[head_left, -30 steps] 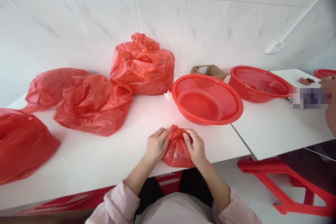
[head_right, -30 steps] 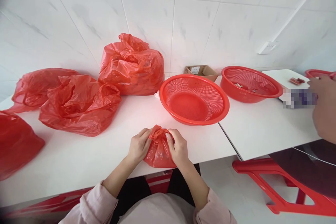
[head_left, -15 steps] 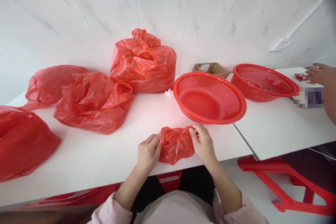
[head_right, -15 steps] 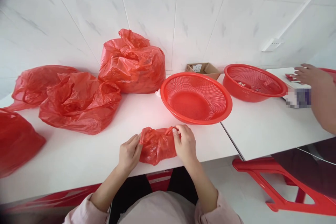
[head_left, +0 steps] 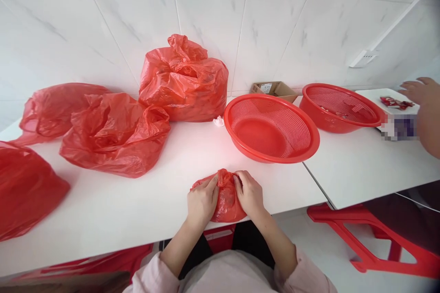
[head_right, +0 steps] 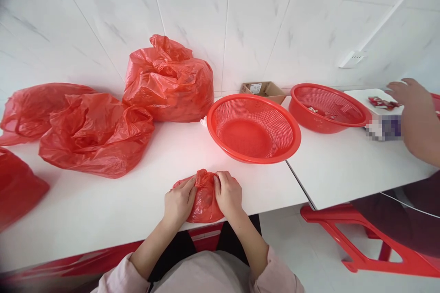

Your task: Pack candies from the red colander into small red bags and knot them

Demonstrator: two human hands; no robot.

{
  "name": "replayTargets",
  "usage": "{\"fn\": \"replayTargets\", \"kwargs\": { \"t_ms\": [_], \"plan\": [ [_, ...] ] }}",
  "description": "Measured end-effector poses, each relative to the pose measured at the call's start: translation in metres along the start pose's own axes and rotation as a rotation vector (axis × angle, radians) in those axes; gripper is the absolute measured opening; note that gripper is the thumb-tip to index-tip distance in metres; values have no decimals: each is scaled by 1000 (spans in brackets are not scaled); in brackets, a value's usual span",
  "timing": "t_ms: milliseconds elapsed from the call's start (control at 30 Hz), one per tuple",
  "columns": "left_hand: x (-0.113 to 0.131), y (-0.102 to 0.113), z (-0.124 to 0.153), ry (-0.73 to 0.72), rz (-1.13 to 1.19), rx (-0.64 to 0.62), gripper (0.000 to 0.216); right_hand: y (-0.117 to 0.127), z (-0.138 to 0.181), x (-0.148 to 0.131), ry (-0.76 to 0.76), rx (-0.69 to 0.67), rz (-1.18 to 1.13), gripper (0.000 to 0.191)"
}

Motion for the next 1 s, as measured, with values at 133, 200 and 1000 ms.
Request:
{"fn": "replayTargets", "kwargs": {
  "t_ms": [133, 200, 1000],
  "plan": [
    [1, -4, 0, 24, 59, 10, 39, -2, -3, -2, -37, -29, -20, 25],
    [0, -5, 0, 38, 114, 23, 38, -3, -4, -2, -57, -41, -55, 26],
    [-14, 53, -3, 593, 1631, 457, 33, 67, -9, -17, -474, -226, -1396, 36]
  ]
}}
Point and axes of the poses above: each hand's wrist, its own z-axis away from the middle knuckle, its own y-axis out of the back of the hand, x = y × z, the point moved 1 cm from there along -z, towards the middle knuckle, and after that the axes turned 8 degrees about -y, right-handed, at the moved point
